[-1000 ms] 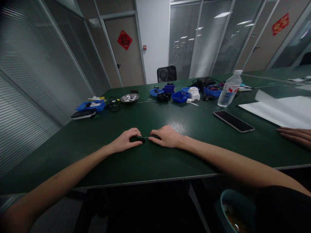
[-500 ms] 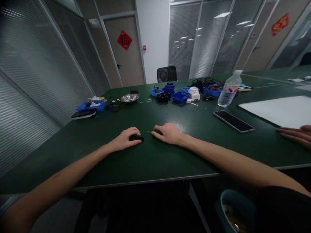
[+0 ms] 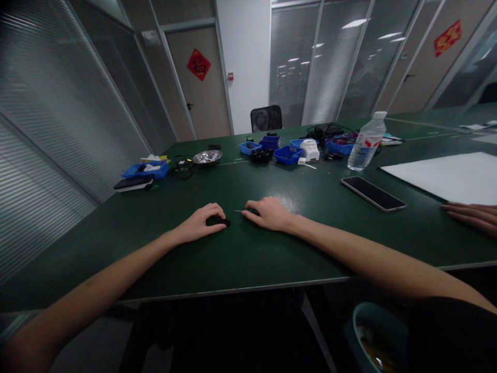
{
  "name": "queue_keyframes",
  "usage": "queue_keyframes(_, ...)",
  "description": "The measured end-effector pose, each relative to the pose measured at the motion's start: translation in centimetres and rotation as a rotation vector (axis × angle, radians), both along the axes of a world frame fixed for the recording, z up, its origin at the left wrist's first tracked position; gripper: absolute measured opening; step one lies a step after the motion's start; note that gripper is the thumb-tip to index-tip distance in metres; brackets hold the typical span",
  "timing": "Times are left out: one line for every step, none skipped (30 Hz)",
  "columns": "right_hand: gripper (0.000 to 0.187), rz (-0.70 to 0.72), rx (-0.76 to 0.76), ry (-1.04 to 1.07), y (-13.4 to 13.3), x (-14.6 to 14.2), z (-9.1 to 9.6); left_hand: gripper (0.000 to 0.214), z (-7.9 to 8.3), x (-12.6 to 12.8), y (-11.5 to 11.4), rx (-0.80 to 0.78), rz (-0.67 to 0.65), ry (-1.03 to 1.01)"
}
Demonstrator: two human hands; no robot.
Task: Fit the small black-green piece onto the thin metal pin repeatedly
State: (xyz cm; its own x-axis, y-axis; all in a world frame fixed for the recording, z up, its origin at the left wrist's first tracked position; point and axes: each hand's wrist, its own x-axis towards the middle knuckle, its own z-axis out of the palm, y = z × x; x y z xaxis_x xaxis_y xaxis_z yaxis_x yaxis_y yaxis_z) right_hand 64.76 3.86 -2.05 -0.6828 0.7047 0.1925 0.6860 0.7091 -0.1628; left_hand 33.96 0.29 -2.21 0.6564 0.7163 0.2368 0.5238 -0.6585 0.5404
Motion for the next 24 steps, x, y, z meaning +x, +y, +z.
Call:
queue_keyframes(0.048,0.003,-0.007,0.000,0.02,0.00,0.02,0.026,0.00,-0.01,0.01,0.003,-0.001,0.001)
queue_keyframes(0.048,0.005,-0.009,0.001,0.03,-0.01,0.03,0.026,-0.01,-0.02,0.02,0.005,0.000,0.002)
queue_keyframes(0.048,0.006,-0.007,0.001,0.04,-0.01,0.03,0.026,-0.01,-0.03,0.02,0.007,-0.001,0.005)
queue_keyframes(0.048,0.005,-0.003,0.001,0.04,-0.01,0.03,0.026,-0.01,-0.03,0.02,0.007,-0.001,0.008)
queue_keyframes(0.049,0.003,0.002,0.001,0.04,-0.01,0.04,0.026,-0.01,-0.04,0.01,0.006,0.000,0.012)
queue_keyframes(0.049,0.001,0.005,0.000,0.02,-0.01,0.04,0.026,-0.01,-0.04,0.01,0.005,-0.001,0.014)
queue_keyframes(0.049,0.000,0.005,-0.002,0.01,-0.02,0.05,0.026,0.00,-0.04,0.00,0.005,-0.001,0.015)
queue_keyframes(0.049,-0.001,0.003,-0.003,-0.01,-0.02,0.06,0.026,0.00,-0.05,-0.01,0.004,-0.001,0.015)
queue_keyframes(0.049,-0.002,0.000,-0.005,-0.02,-0.03,0.07,0.026,0.00,-0.05,-0.02,0.003,0.000,0.013)
queue_keyframes(0.049,-0.005,0.000,-0.007,-0.02,-0.03,0.07,0.026,0.00,-0.05,-0.02,0.001,0.000,0.011)
queue_keyframes(0.048,-0.007,0.001,-0.010,-0.02,-0.04,0.05,0.026,0.00,-0.05,-0.03,0.001,0.000,0.008)
queue_keyframes(0.048,-0.007,0.002,-0.012,0.00,-0.05,0.03,0.026,-0.01,-0.04,-0.03,0.002,0.000,0.005)
queue_keyframes(0.048,-0.006,0.004,-0.014,0.03,-0.05,-0.01,0.026,-0.01,-0.02,-0.04,0.004,-0.001,0.001)
queue_keyframes(0.049,-0.006,0.009,-0.015,0.05,-0.06,-0.05,0.026,-0.01,0.01,-0.04,0.007,-0.004,-0.002)
queue_keyframes(0.049,-0.006,0.014,-0.015,0.07,-0.06,-0.09,0.026,-0.01,0.04,-0.05,0.010,-0.006,-0.004)
queue_keyframes(0.049,-0.008,0.016,-0.016,0.09,-0.05,-0.12,0.026,0.00,0.07,-0.06,0.012,-0.008,-0.004)
queue_keyframes(0.049,-0.013,0.018,-0.016,0.09,-0.05,-0.13,0.026,0.01,0.10,-0.06,0.013,-0.008,-0.003)
queue_keyframes(0.049,-0.016,0.019,-0.017,0.08,-0.04,-0.13,0.026,0.02,0.11,-0.06,0.013,-0.006,-0.002)
queue_keyframes(0.049,-0.016,0.017,-0.019,0.07,-0.03,-0.12,0.026,0.03,0.11,-0.06,0.012,-0.004,-0.001)
queue_keyframes(0.049,-0.016,0.015,-0.021,0.05,-0.02,-0.09,0.025,0.03,0.09,-0.06,0.010,-0.002,0.001)
queue_keyframes(0.049,-0.014,0.012,-0.022,0.04,-0.02,-0.05,0.025,0.03,0.06,-0.05,0.007,-0.001,0.003)
queue_keyframes(0.050,-0.012,0.011,-0.022,0.03,-0.02,-0.02,0.025,0.03,0.02,-0.04,0.006,-0.001,0.004)
queue_keyframes(0.050,-0.009,0.009,-0.021,0.03,-0.02,0.02,0.025,0.04,-0.01,-0.04,0.004,-0.001,0.004)
queue_keyframes(0.050,-0.007,0.007,-0.021,0.03,-0.02,0.04,0.025,0.05,-0.04,-0.05,0.004,0.000,0.003)
